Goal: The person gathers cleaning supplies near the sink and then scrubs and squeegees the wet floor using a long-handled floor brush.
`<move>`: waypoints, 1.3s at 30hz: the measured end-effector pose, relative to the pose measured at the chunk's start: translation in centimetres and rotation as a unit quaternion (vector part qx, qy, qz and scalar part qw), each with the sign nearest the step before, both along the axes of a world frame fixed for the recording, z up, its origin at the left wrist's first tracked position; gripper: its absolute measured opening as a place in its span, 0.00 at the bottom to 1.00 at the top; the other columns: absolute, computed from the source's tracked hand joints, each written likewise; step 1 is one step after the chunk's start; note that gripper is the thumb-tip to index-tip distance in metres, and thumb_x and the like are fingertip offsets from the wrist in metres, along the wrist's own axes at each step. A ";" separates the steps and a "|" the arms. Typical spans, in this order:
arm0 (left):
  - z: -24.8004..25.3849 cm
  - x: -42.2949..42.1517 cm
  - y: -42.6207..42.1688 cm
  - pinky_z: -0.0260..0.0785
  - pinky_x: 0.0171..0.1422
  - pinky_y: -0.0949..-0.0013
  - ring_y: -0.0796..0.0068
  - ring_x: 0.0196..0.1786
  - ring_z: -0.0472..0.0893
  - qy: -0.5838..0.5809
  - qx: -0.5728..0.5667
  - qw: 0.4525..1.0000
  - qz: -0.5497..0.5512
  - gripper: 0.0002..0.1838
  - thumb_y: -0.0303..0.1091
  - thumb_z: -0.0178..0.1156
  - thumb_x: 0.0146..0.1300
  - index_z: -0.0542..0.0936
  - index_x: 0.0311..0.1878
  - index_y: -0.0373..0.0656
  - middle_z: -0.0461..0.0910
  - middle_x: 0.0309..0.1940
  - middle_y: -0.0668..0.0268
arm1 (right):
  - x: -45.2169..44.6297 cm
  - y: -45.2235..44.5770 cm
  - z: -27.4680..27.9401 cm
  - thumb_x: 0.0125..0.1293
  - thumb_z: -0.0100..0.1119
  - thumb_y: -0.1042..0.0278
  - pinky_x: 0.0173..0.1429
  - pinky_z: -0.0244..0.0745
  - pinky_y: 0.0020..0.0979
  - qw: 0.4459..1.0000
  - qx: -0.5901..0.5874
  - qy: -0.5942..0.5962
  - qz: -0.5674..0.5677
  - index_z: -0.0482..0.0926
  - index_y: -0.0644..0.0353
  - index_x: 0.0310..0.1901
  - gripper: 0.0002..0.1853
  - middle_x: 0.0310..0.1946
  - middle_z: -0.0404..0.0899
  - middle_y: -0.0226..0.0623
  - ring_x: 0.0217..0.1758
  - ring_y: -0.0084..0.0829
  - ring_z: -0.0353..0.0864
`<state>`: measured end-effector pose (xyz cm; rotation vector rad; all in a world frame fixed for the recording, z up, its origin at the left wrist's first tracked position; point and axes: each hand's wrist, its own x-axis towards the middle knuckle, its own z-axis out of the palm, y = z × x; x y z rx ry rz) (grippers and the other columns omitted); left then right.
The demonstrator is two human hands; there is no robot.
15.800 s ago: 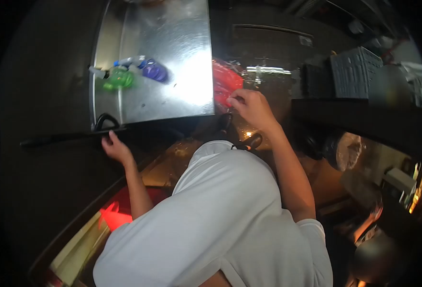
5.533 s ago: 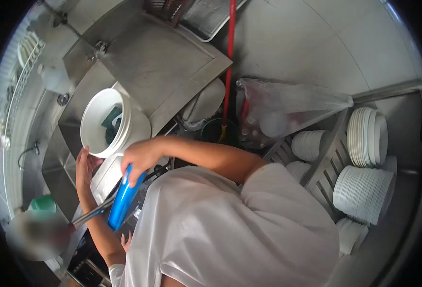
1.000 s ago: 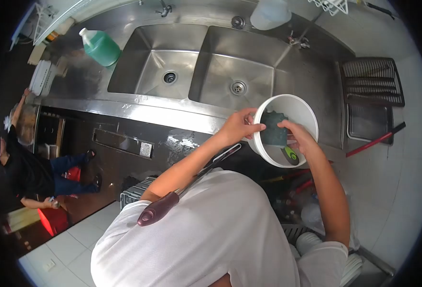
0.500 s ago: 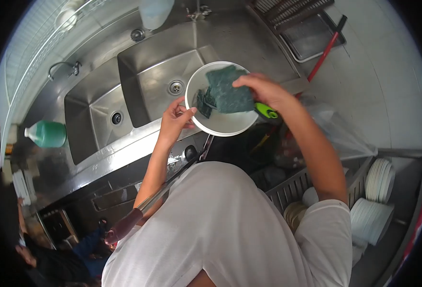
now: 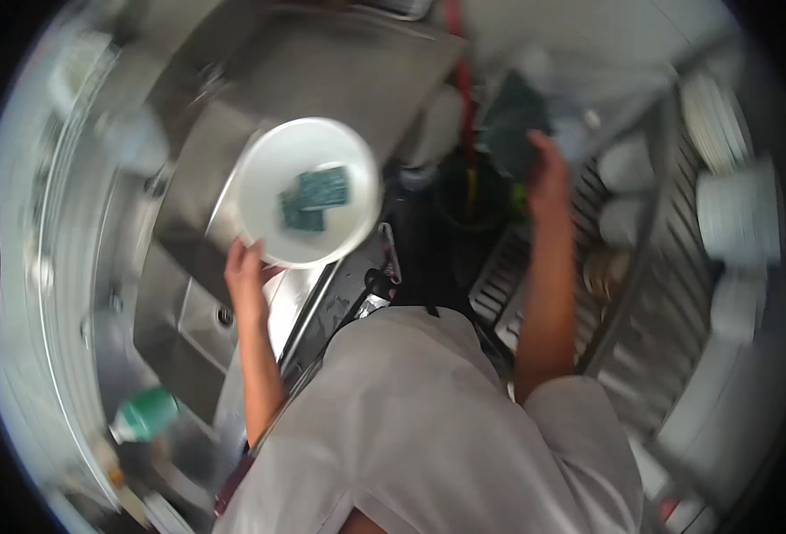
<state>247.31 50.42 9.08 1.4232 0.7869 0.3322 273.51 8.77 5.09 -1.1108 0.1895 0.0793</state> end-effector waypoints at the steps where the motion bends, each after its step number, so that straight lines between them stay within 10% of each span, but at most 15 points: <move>1: -0.1 0.1 0.1 0.81 0.38 0.71 0.75 0.45 0.84 0.013 0.015 1.000 -0.006 0.22 0.37 0.59 0.72 0.75 0.65 0.38 0.82 0.50 0.61 | -1.4 -1.1 -3.2 0.62 0.68 0.57 0.68 0.67 0.35 0.999 -0.013 0.030 -0.023 0.81 0.57 0.53 0.20 0.52 0.82 0.32 0.58 0.31 0.78; 13: -2.6 1.9 -0.3 0.63 0.73 0.57 0.60 0.69 0.72 -0.019 0.042 0.994 0.101 0.30 0.46 0.51 0.75 0.69 0.68 0.30 0.72 0.67 0.51 | -21.5 -3.6 -32.0 0.59 0.67 0.48 0.56 0.74 0.47 0.880 0.183 0.356 -0.255 0.73 0.51 0.60 0.30 0.54 0.79 0.37 0.57 0.40 0.78; 18: -2.8 2.1 0.4 0.70 0.71 0.47 0.51 0.69 0.72 0.001 0.074 0.979 0.191 0.35 0.52 0.56 0.70 0.67 0.71 0.35 0.70 0.68 0.51 | -24.2 -5.3 -41.8 0.64 0.65 0.50 0.56 0.75 0.46 0.859 0.144 0.413 -0.265 0.73 0.53 0.62 0.28 0.54 0.79 0.38 0.55 0.40 0.79; 23: -4.9 -0.5 5.7 0.70 0.72 0.43 0.50 0.68 0.73 0.038 0.467 0.880 0.071 0.34 0.53 0.57 0.69 0.69 0.70 0.42 0.72 0.65 0.49 | -25.8 -7.5 -53.0 0.67 0.64 0.53 0.55 0.76 0.44 0.853 0.092 0.433 -0.277 0.73 0.59 0.62 0.27 0.53 0.79 0.40 0.53 0.40 0.80; 27: -7.1 0.3 5.8 0.69 0.73 0.44 0.50 0.68 0.73 0.059 0.482 0.867 0.114 0.33 0.53 0.57 0.69 0.69 0.70 0.42 0.72 0.65 0.49 | -25.4 -7.8 -55.3 0.67 0.64 0.52 0.56 0.75 0.44 0.826 0.038 0.434 -0.358 0.74 0.61 0.62 0.28 0.54 0.79 0.41 0.54 0.39 0.80; 34: -13.7 3.2 6.7 0.67 0.74 0.46 0.51 0.68 0.72 0.097 0.509 0.847 0.120 0.33 0.52 0.56 0.70 0.69 0.71 0.41 0.72 0.66 0.49 | -34.2 -16.5 -76.2 0.68 0.61 0.47 0.61 0.73 0.44 0.692 -0.246 0.550 -0.398 0.75 0.67 0.61 0.31 0.54 0.81 0.47 0.53 0.44 0.81; 39: -19.5 6.2 6.6 0.66 0.74 0.47 0.52 0.69 0.72 0.117 0.520 0.840 0.095 0.32 0.52 0.56 0.71 0.69 0.71 0.40 0.72 0.66 0.49 | -28.8 -22.6 -75.9 0.72 0.55 0.46 0.65 0.72 0.44 0.658 -0.233 0.530 -0.482 0.72 0.67 0.64 0.32 0.60 0.75 0.49 0.57 0.46 0.79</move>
